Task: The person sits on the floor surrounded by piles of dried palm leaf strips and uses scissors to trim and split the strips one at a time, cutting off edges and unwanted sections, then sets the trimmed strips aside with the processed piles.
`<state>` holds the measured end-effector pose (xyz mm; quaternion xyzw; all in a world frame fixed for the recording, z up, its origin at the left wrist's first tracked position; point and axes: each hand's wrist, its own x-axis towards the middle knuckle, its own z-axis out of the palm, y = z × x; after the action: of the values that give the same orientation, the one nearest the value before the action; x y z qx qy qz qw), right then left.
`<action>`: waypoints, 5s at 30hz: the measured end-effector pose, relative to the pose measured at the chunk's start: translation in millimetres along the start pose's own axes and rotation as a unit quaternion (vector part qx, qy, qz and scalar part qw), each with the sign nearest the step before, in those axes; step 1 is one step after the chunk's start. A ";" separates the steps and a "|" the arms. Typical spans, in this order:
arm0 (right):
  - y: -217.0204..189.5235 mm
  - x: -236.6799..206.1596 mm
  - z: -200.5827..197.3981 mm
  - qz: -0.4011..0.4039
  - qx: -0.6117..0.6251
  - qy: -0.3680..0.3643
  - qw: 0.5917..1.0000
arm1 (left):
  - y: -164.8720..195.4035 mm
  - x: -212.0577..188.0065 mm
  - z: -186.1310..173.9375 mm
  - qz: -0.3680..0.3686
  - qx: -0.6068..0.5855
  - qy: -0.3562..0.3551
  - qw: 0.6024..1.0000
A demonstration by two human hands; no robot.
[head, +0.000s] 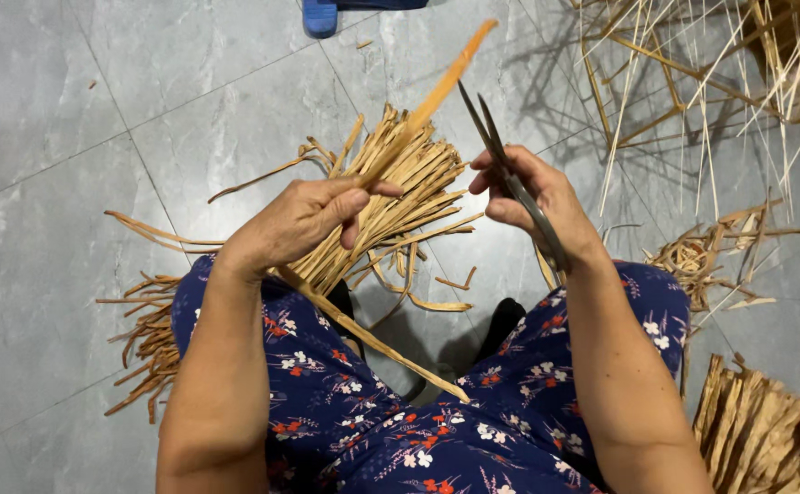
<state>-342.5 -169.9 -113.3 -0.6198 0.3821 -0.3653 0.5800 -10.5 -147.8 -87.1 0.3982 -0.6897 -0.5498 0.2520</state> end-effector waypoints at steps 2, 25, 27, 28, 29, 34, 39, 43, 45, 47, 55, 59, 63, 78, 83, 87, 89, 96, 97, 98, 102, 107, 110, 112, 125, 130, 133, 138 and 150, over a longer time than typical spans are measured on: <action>1.5 2.8 -2.4 -0.012 0.005 0.007 1.000 | -0.2 0.8 4.1 -0.010 0.006 -0.005 1.000; 80.6 -6.2 84.8 0.281 0.123 -0.093 0.947 | -32.2 21.2 55.7 0.242 -0.292 0.304 0.874; 90.8 -7.9 101.6 0.285 0.230 -0.113 0.924 | -27.6 28.8 73.2 0.262 -0.363 0.247 0.860; 93.9 -7.3 103.5 0.259 0.244 -0.082 0.931 | -25.5 31.9 82.6 0.264 -0.398 0.215 0.852; 96.3 -4.9 103.9 0.234 0.264 -0.048 0.934 | -23.6 32.5 93.3 0.257 -0.432 0.179 0.846; 83.7 9.9 62.8 0.164 0.310 0.090 0.932 | -14.9 36.9 129.4 0.239 -0.495 0.030 0.835; 47.2 9.9 -1.6 0.075 0.211 0.128 0.966 | -5.6 28.8 126.2 0.164 -0.285 -0.050 0.943; 32.3 16.7 -70.6 -0.047 -0.063 0.014 0.997 | -0.3 31.4 111.5 0.324 0.028 0.096 0.941; 40.2 10.1 -94.4 -0.020 -0.341 0.081 0.936 | -0.6 29.0 100.0 0.234 -0.025 0.147 0.961; 53.7 8.5 -120.9 -0.027 -0.534 0.094 0.840 | -4.0 31.2 86.5 0.162 -0.005 0.186 0.969; 158.5 -33.9 -176.7 0.199 -0.750 -0.054 0.628 | -10.2 27.4 88.9 0.053 0.127 0.192 0.972; 191.9 -78.3 -178.3 0.286 -0.738 -0.120 0.599 | -8.8 22.9 86.0 0.041 0.138 0.174 0.974; 201.3 -109.7 -176.4 0.362 -0.678 -0.145 0.623 | -18.5 22.6 83.2 0.026 0.168 0.180 0.969; 25.2 -71.2 -74.6 0.143 -0.607 0.075 0.778 | -134.4 96.8 44.7 -0.141 0.319 0.272 0.897; -38.8 -87.8 -32.2 0.082 -0.464 0.170 0.865 | -188.3 106.6 54.0 -0.249 0.309 0.248 0.884; -34.4 -82.0 -18.3 0.057 -0.315 0.196 0.927 | -213.3 99.0 73.0 -0.264 0.245 0.243 0.901; -27.0 -75.5 -15.2 0.062 -0.265 0.190 0.943 | -219.5 101.1 81.8 -0.220 0.252 0.266 0.904; -24.7 -42.7 7.8 0.067 -0.264 0.163 0.948 | -222.9 111.0 92.2 -0.242 0.313 0.264 0.880; -26.5 -38.4 11.3 0.070 -0.257 0.158 0.951 | -221.5 111.2 92.5 -0.264 0.329 0.257 0.870; -27.7 -34.9 13.8 0.073 -0.249 0.152 0.954 | -220.3 109.9 92.3 -0.263 0.319 0.265 0.871; -30.1 -26.0 14.6 0.072 -0.247 0.144 0.955 | -211.8 110.5 89.9 -0.265 0.266 0.293 0.879; -22.2 -20.7 4.9 0.069 -0.202 0.186 0.959 | -191.1 133.7 83.2 -0.223 0.115 0.371 0.894; -11.8 -12.6 -1.2 0.056 -0.076 0.236 0.967 | -169.0 149.0 82.9 -0.099 -0.067 0.369 0.922; -4.7 -7.0 -4.4 0.047 -0.004 0.263 0.964 | -151.9 155.3 83.9 -0.032 -0.204 0.316 0.926; -12.4 6.7 1.6 -0.048 0.254 0.230 0.938 | -13.0 61.7 120.5 -0.084 -0.012 0.134 0.987; -26.0 -0.6 34.3 -0.079 0.199 0.162 0.963 | 25.8 33.7 96.2 0.085 -0.117 0.240 0.960; -28.8 -10.1 60.4 -0.066 0.124 0.156 0.978 | 43.3 20.6 85.1 0.149 -0.097 0.332 0.926; -20.4 -7.5 96.6 -0.072 0.041 0.153 0.985 | 49.9 19.1 91.0 0.125 -0.099 0.397 0.904; -26.5 -4.1 81.6 -0.135 0.178 0.127 0.966 | 17.4 10.9 77.0 0.089 -0.315 0.222 0.918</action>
<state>-269.8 -129.5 -91.8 -0.5007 0.2942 -0.5784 0.5728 -81.8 -112.6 -92.0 0.3467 -0.4394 -0.6113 0.5594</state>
